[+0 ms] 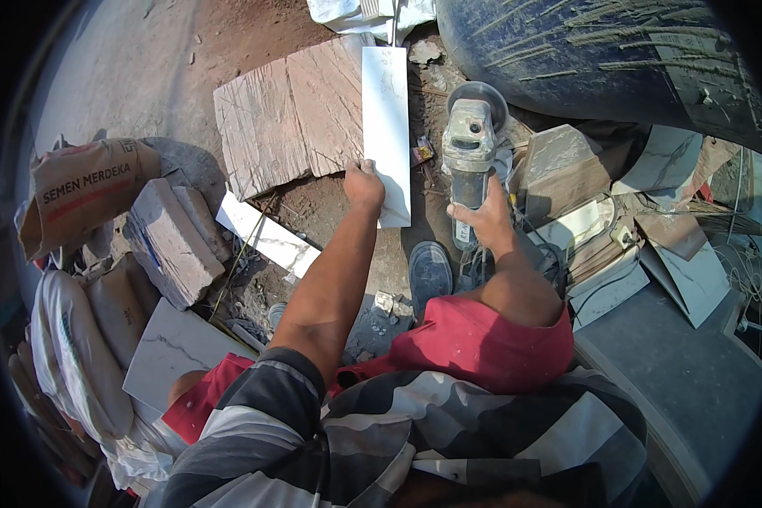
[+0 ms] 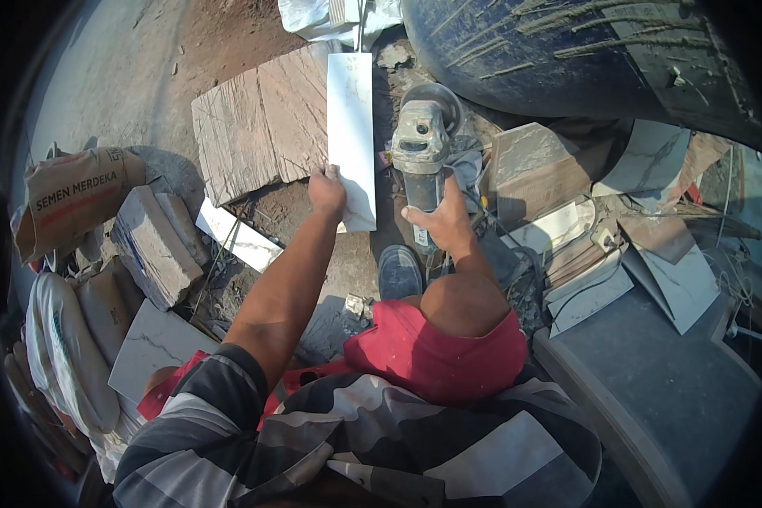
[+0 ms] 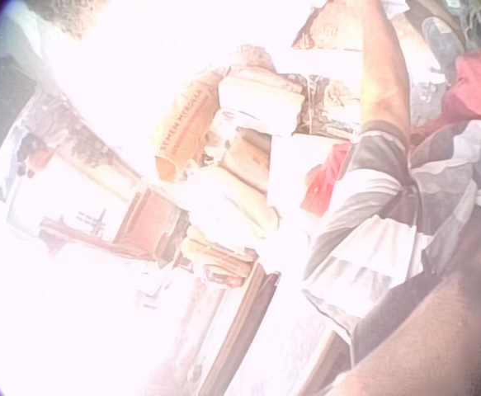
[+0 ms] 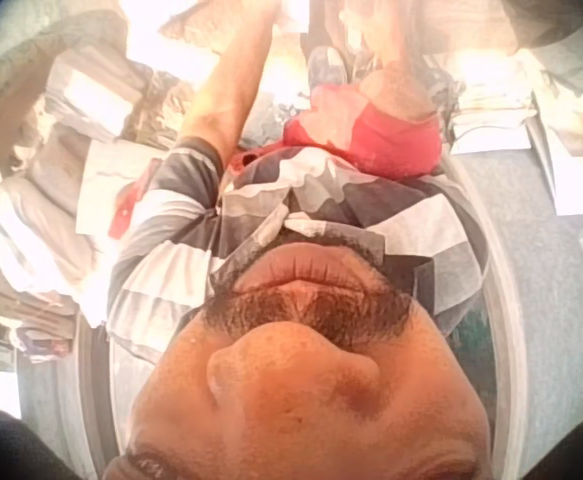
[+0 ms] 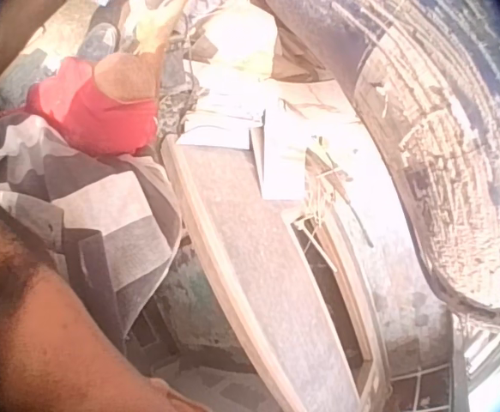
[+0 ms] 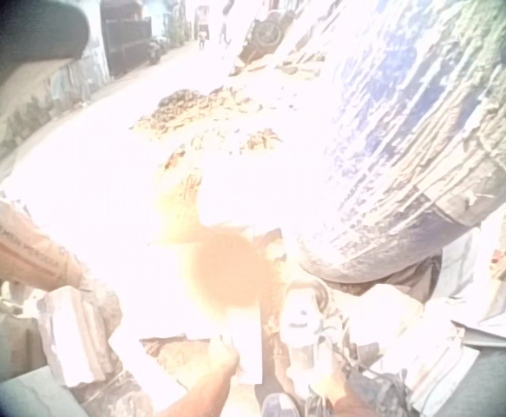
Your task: The person measures and marks a tile using a measuring tape and a pen, then cuts the tile using an angle grinder.
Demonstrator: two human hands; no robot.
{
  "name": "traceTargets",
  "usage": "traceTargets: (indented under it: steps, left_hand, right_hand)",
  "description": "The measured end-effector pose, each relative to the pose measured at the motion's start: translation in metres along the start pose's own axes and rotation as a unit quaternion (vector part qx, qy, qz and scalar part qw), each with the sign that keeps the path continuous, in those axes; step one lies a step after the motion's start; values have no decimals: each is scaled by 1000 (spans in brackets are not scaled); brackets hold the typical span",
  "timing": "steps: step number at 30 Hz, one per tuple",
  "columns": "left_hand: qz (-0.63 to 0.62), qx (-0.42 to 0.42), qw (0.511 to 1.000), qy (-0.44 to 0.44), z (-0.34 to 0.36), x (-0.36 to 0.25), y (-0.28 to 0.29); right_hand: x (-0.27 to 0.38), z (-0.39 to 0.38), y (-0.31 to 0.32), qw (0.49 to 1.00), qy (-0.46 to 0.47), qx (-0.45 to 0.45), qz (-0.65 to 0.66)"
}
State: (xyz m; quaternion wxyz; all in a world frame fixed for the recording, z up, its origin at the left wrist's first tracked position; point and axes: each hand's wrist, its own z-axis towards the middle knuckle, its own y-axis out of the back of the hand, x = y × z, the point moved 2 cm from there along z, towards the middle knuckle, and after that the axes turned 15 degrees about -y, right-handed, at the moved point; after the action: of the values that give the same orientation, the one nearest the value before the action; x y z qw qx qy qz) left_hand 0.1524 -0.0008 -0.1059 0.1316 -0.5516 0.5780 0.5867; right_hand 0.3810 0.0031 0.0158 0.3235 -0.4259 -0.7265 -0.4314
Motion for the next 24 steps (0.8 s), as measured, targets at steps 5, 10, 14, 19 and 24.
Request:
traceTargets:
  steps: [5,10,14,19,24]
  left_hand:
    - [-46,-50,998,17,-5,19,5]
    - [14,22,998,59,3,25,12]
    - [117,-30,992,33,-15,0,29]
    - [-285,364,877,-130,-93,-41,34]
    - [-357,421,824,-132,-111,-70,22]
  right_hand:
    - [6,-1,-2,1000,-10,18,19]
    - [4,-3,-3,999,-21,27,36]
    - [-2,-2,-9,998,-30,38,28]
    - [1,3,-18,989,-42,87,109]
    - [20,7,-28,924,-50,240,293]
